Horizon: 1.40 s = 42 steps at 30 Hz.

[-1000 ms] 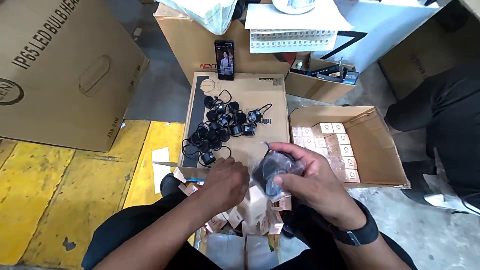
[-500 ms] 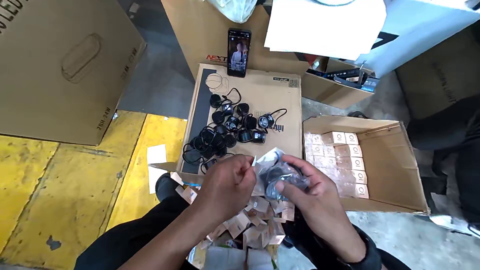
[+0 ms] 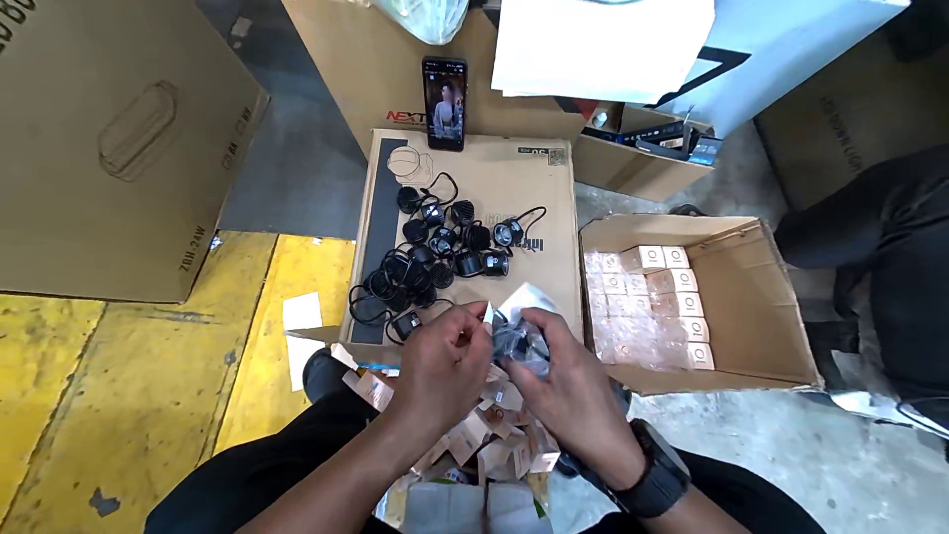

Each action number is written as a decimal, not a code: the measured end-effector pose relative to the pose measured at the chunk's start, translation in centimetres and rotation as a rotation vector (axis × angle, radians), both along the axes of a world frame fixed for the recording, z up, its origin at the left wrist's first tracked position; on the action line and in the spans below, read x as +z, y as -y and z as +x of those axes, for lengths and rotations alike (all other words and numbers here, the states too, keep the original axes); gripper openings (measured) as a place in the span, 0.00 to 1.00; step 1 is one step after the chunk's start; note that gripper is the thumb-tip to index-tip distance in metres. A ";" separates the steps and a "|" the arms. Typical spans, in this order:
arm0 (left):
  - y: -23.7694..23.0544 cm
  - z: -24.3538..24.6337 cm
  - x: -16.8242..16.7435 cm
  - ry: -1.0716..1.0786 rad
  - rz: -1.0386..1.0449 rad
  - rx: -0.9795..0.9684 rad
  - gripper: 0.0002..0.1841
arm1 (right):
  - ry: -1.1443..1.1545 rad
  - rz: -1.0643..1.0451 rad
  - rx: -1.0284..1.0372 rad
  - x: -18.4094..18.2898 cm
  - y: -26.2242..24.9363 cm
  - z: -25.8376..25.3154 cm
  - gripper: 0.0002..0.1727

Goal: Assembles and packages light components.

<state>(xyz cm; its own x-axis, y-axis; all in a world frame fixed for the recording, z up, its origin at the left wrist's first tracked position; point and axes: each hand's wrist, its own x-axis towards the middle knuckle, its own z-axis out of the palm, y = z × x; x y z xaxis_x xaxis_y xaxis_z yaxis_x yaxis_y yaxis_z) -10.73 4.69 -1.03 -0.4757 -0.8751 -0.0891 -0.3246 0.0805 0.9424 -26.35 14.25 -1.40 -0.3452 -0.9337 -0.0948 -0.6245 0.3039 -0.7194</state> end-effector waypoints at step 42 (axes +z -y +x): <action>2.0 1.0 0.7 0.254 0.039 -0.355 0.40 | -0.020 -0.337 0.231 1.1 0.1 -2.5 0.13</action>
